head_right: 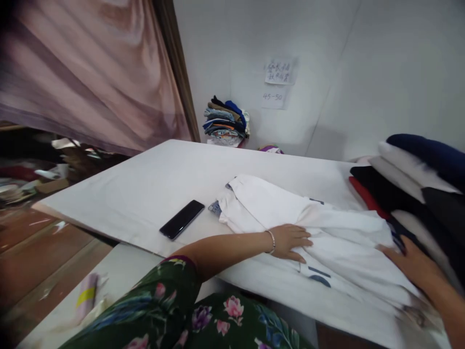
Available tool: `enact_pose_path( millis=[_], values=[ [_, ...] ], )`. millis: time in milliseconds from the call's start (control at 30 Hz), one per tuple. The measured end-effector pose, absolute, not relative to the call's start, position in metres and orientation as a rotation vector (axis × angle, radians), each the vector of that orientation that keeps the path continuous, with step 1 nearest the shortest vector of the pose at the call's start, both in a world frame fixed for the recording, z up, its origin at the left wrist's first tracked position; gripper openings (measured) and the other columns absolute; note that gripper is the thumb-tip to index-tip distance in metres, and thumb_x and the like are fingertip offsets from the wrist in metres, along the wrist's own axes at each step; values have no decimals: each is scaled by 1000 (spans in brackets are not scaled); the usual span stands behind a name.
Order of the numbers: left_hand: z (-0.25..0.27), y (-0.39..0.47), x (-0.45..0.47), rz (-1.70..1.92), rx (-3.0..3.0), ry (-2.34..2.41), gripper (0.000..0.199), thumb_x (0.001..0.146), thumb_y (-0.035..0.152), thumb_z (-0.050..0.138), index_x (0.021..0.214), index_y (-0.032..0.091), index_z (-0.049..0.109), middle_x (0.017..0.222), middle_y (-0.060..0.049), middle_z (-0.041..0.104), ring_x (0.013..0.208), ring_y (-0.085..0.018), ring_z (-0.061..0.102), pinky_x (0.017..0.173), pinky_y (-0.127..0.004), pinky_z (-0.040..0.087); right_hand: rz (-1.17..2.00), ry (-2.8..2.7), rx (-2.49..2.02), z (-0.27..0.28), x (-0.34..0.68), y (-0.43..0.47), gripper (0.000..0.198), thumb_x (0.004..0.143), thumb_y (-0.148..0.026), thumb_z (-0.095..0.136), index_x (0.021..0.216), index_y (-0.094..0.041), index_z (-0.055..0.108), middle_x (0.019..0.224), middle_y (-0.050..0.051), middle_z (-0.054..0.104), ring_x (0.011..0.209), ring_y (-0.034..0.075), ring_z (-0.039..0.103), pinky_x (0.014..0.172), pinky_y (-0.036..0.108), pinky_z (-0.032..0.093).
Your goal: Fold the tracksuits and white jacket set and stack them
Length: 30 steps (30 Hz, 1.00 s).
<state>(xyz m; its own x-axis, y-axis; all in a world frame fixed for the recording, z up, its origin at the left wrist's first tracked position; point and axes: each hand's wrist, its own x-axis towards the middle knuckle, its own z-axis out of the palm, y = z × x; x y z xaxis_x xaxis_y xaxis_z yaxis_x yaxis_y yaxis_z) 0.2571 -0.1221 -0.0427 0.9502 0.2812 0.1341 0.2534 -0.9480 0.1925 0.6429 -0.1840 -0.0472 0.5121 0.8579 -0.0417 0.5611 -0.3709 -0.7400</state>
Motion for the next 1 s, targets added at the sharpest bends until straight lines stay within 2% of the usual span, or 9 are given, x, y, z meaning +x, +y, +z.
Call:
enact_pose_path(
  millis=[67,167,300,500,567,633,733,833,1000],
  values=[
    [-39,-119,250,333,2846,400,49,87,48,53,126,17,56,136,-8,52,129,-21,43,109,-32,30,204,-1335,-2084,-36,614,-184,58,66,-57,63,120,-39,55,124,20,55,125,38,44,97,59,34],
    [-25,-110,243,544,2680,566,33,91,41,49,112,20,63,121,-6,64,116,-19,55,101,-32,39,29,-1642,-1803,-16,559,-181,57,79,-58,50,126,-26,55,135,17,50,128,33,42,102,49,38],
    [-3,-93,251,758,2464,967,36,89,38,49,116,18,60,125,-8,60,120,-21,50,105,-34,37,-27,-1784,-1671,-6,513,-164,57,85,-56,41,126,-19,55,138,14,48,133,28,38,107,47,35],
    [7,-79,298,516,2258,1115,63,84,52,52,135,17,44,143,-10,44,129,-24,42,106,-33,34,-75,-1733,-1743,-15,517,-146,51,87,-46,42,128,-17,54,136,12,51,131,28,40,109,48,33],
    [8,-76,315,473,2230,1125,57,84,49,53,131,17,48,134,-9,53,121,-24,50,100,-32,39,-73,-1754,-1763,-15,518,-147,51,88,-43,42,131,-16,51,137,13,50,132,27,39,109,48,33],
    [8,-70,326,440,2198,1165,41,88,44,47,116,17,59,116,-8,65,106,-22,59,90,-30,44,-65,-1795,-1789,-13,517,-150,53,89,-41,41,135,-16,47,140,13,46,134,26,37,110,47,32],
    [6,-58,328,399,2170,1233,35,92,40,39,96,17,65,99,-7,70,93,-20,63,82,-28,46,-86,-1828,-1912,-13,512,-156,57,91,-42,40,142,-17,38,149,13,32,139,27,25,111,49,27],
    [-3,-48,319,334,2159,1327,32,89,39,45,100,15,64,106,-11,68,99,-23,62,83,-30,45,-41,-1836,-2158,-25,504,-158,58,92,-45,40,143,-17,35,153,14,23,141,31,18,110,56,22],
    [-6,-50,308,214,2178,1407,36,90,40,44,109,15,61,112,-14,66,105,-27,60,87,-36,45,-63,-1878,-2294,-48,493,-158,55,96,-46,32,142,-17,36,153,13,23,142,29,16,111,54,18]
  ],
)
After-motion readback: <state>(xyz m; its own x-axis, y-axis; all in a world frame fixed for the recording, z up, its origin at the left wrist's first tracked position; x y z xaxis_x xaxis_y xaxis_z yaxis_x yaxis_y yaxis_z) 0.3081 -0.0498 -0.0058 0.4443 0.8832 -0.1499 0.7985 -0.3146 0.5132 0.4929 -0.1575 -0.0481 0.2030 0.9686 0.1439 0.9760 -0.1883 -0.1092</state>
